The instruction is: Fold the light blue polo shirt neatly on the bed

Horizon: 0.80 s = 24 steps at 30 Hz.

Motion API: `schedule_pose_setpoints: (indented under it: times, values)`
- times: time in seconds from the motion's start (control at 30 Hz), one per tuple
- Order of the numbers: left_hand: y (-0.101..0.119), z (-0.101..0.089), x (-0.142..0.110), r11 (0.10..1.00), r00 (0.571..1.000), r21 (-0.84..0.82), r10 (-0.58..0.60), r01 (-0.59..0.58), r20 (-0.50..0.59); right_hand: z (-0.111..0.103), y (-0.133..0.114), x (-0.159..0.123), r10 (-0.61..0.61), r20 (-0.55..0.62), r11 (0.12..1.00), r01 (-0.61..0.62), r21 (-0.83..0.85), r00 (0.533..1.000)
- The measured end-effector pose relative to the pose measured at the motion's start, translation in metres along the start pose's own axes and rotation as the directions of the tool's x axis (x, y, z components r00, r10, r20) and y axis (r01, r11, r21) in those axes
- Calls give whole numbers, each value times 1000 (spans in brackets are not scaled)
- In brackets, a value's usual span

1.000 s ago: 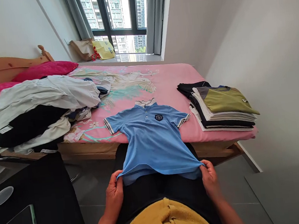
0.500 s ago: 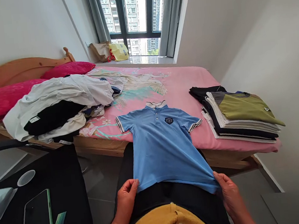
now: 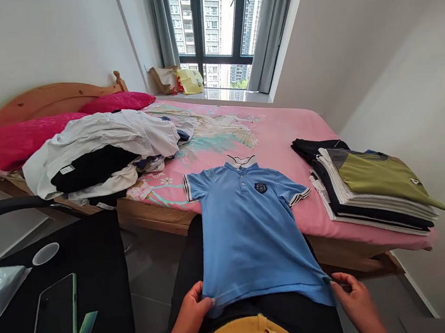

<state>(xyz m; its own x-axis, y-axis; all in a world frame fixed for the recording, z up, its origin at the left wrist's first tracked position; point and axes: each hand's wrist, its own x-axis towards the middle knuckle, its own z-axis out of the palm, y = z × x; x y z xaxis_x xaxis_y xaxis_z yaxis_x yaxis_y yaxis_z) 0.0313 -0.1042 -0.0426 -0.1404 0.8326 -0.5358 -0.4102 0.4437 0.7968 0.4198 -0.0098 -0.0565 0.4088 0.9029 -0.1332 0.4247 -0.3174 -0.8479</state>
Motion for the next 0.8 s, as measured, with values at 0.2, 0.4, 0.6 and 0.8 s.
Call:
schedule_pose_setpoints:
  times: [0.2, 0.4, 0.6, 0.8]
  values:
    - [3, 2, 5, 999, 1000, -42, -26, 26, 14, 40, -94, 7, -185, 186, 980, 168, 104, 965]
    - [-1, -2, 4, 997, 996, 14, -75, 76, -47, 141, -232, -9, -555, 531, 825, 505, 253, 641]
    - [-24, -14, 16, 998, 995, -60, -34, 28, -98, 275, -289, -20, -651, 637, 619, 774, 131, 413]
    - [-17, -24, 11, 996, 995, -79, 50, -43, 90, 349, -272, -7, -528, 631, 686, 723, -78, 569]
